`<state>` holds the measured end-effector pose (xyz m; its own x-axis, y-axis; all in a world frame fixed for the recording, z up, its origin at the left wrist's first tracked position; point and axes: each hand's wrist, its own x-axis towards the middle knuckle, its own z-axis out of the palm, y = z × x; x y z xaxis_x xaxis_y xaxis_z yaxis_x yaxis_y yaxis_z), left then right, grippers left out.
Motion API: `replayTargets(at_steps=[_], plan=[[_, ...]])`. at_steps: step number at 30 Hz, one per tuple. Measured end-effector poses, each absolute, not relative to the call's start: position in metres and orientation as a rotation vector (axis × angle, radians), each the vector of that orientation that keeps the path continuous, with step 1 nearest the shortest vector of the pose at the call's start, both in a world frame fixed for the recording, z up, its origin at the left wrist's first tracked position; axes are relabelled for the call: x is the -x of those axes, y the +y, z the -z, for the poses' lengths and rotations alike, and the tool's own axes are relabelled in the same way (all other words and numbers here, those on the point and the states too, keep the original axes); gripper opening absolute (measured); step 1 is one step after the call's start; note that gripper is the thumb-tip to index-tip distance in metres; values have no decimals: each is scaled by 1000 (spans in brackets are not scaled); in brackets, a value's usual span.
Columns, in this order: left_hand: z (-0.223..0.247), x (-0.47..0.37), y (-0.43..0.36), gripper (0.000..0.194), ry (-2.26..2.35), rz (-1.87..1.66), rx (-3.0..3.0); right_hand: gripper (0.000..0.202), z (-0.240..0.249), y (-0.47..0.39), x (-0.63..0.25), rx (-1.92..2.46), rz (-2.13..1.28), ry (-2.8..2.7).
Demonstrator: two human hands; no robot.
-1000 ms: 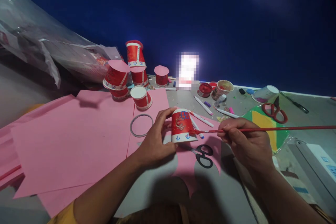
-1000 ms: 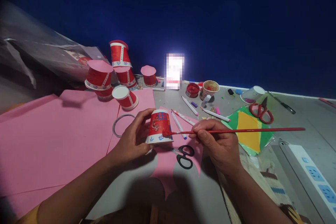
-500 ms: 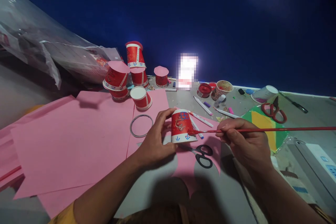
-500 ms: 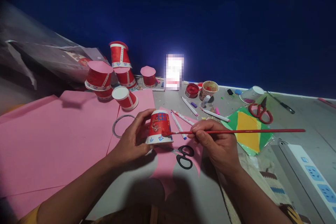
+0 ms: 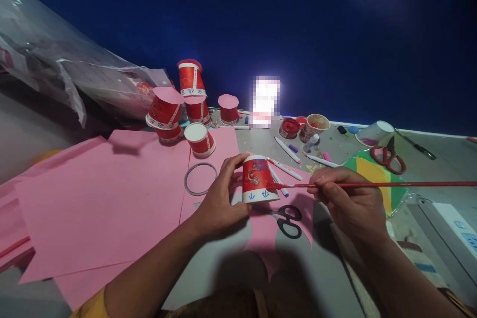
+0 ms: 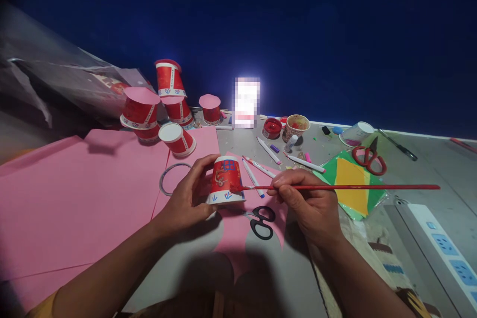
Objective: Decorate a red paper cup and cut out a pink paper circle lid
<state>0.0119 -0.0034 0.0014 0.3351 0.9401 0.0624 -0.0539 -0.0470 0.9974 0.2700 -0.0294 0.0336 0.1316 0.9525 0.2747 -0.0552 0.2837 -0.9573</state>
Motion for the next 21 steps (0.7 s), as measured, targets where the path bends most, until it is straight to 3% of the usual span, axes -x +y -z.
replayTargets(at_steps=[21], plan=[[-5, -14, -4, 86, 942, -1017, -1439, 7, -35, -29, -273, 948, -761, -1489]])
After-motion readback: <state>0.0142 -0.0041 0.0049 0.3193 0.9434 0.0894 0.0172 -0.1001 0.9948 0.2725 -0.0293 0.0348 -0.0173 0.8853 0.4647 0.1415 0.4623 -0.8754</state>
